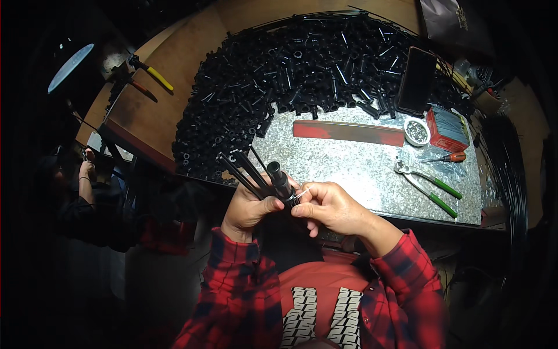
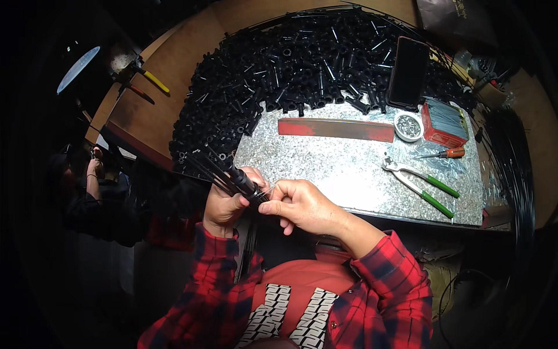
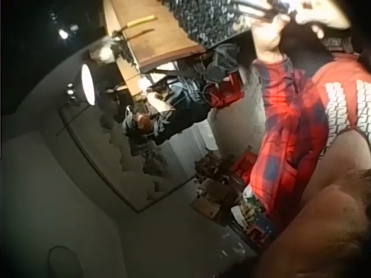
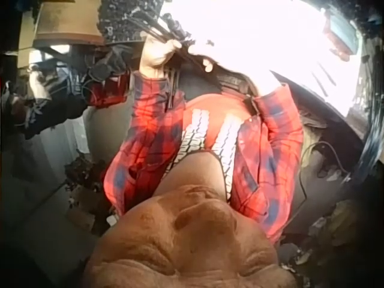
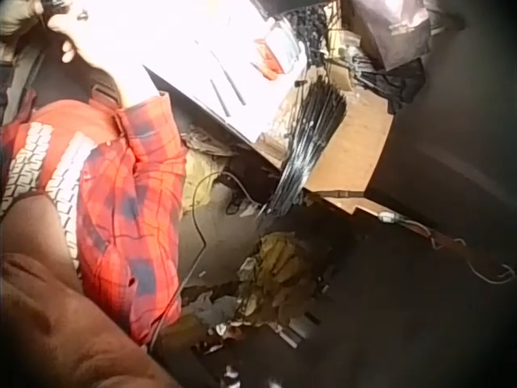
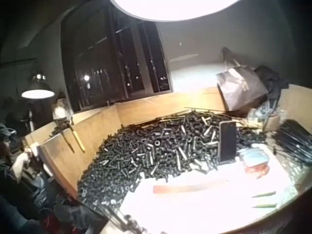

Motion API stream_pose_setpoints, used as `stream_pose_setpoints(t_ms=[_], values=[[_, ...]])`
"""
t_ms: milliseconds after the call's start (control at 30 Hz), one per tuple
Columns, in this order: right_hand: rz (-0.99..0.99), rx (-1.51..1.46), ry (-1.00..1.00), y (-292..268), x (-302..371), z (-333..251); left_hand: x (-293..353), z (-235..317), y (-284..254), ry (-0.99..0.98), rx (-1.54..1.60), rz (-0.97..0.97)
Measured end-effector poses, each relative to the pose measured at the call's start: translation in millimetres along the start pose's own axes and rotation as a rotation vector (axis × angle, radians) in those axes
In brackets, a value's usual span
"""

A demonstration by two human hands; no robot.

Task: Assembling electrical wire harnesses by measuring, aligning, and crimping wires at a workbench.

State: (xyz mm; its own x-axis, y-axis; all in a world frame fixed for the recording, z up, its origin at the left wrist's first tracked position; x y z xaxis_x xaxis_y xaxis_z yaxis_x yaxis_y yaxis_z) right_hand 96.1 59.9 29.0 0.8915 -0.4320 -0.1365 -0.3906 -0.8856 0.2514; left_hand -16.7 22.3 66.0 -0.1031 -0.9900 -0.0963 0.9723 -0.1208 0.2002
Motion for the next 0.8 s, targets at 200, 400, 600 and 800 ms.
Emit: stream_pose_setpoints(t_ms=[200, 400, 600, 800], values=[[0.322, 0.171, -0.179, -23.4, -5.2, -5.1, 2.9, -12.1, 16.3, 0.002, 0.115, 0.488], [0.358, 0.467, -0.484, -2.8, -17.2, -20.0, 20.2, 4.3, 29.7, 0.257, -0.286, 0.815], [0.318, 0.307, -0.224, 4.2, -16.6, -6.3, 16.4, 1.8, 11.2, 0.04, -0.303, 0.701], [0.233, 0.481, -0.363, 2.5, -16.1, -16.0, 21.7, 6.5, -0.1, -0.011, -0.351, 0.609]])
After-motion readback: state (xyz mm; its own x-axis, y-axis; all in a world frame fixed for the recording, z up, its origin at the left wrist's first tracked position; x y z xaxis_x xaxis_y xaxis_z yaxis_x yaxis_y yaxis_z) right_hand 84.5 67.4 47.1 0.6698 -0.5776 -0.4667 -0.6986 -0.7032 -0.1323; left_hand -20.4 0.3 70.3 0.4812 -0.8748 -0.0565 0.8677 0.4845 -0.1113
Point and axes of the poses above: each hand's wrist, its own x-axis away from the middle knuckle, its own y-axis out of the palm, z = x × y, the point moved 8 cm from there along -x, towards the middle knuckle, and after that the axes turned 15 degrees about -y, right-handed, at the moved point
